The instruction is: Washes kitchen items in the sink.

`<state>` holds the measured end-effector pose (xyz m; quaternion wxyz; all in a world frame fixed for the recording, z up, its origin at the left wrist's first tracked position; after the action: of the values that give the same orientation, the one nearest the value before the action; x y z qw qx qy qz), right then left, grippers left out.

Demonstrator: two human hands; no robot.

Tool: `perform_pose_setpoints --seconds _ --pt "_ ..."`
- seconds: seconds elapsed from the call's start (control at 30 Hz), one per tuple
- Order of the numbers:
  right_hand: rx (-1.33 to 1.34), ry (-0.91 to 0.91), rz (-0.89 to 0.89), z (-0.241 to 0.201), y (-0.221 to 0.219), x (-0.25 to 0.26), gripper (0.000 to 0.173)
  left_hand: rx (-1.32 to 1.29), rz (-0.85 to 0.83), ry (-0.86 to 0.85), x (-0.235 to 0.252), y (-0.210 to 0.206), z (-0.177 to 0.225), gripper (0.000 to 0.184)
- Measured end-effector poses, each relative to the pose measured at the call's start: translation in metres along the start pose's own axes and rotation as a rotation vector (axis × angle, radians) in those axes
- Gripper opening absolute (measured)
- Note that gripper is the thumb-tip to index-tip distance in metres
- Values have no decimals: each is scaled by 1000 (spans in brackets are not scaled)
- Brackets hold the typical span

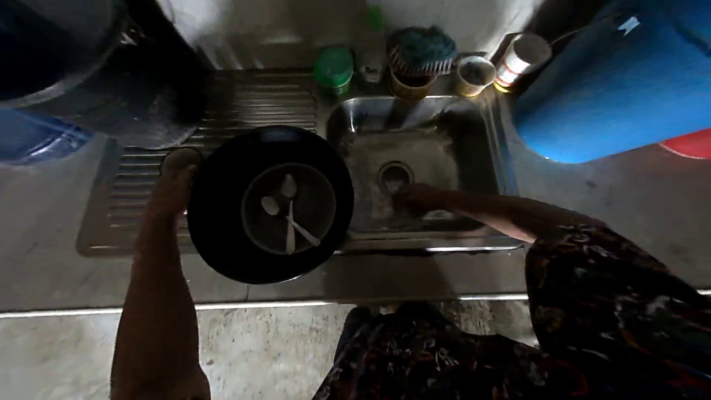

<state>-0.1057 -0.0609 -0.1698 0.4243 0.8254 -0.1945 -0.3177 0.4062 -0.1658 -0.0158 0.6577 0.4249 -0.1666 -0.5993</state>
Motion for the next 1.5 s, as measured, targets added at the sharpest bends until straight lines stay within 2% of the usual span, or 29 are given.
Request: perform_pose_setpoints --seconds 0.03,0.1,0.2,0.3,0.37,0.47,0.57,0.7,0.77,0.83,0.93,1.0,1.07,1.17,1.2,1.23,1.27,1.3,1.33,1.37,1.4,1.43,1.47,1.5 --pt "-66 -73 56 16 14 -6 29 2 6 10 1 0 -2 58" --pt "-169 -183 134 38 32 0 21 -3 8 23 2 -1 -1 59" --pt "-168 -330 64 54 23 25 27 11 -6 -5 6 -2 0 58" --pt "-116 -451 29 46 20 40 33 19 -6 -17 -1 0 9 55" --pt "-43 -473 38 30 28 39 36 41 2 -6 2 -1 7 57" --pt "11 -481 75 36 27 42 42 71 9 -23 4 -1 -2 61" --pt "-14 -447 76 38 29 48 37 39 -3 -59 7 -1 -6 60" --pt "53 -555 47 48 24 50 36 51 16 2 3 1 -6 65" --pt "269 -628 96 58 26 48 34 39 18 -4 1 0 -5 64" --pt "462 -732 221 72 46 38 31 43 15 -21 1 1 -4 63" --pt "373 -797 391 93 77 10 26 59 -1 -15 -1 1 3 61" --pt "378 -805 494 103 80 -18 29 52 -9 -52 3 -1 2 59" --pt "386 -831 554 109 70 -44 40 46 -4 -61 5 0 3 58" --pt "329 -923 364 91 29 -66 66 70 -10 -31 3 0 5 60" --pt "340 -916 271 73 14 -65 71 87 -13 -33 4 0 5 61" --pt "385 -873 180 45 4 -63 68 102 -14 -44 5 0 6 60" --pt "434 -743 132 14 -3 -56 59 112 -19 -52 4 0 9 60" --pt "416 -495 168 -12 -11 -37 46 118 -21 -61 2 0 11 60" --pt "400 -154 311 -32 -20 -7 36 117 -26 -73 0 0 12 60" --pt "490 -174 56 -62 -21 24 32 99 -23 -89 -1 0 9 60" --pt "568 -202 -126 -93 -15 48 35 81 -16 -106 -3 0 5 61" --pt "566 -161 -153 -118 0 62 39 57 -14 -113 -3 -1 3 62" --pt "461 -100 -105 -129 8 74 43 42 -16 -112 -3 -1 5 61" --pt "313 -38 -35 -120 5 85 49 53 -18 -112 -2 -1 6 61"
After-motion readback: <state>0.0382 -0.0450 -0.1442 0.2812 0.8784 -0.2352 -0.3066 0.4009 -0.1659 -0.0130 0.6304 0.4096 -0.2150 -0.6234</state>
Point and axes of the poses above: each hand's wrist, its own x-axis towards the middle knuckle, its own y-axis out of the back of the hand, z = x × y, the point moved 9 cm from there along x, towards the middle knuckle, and after that the axes turned 4 degrees about y, right-handed, at the moved point
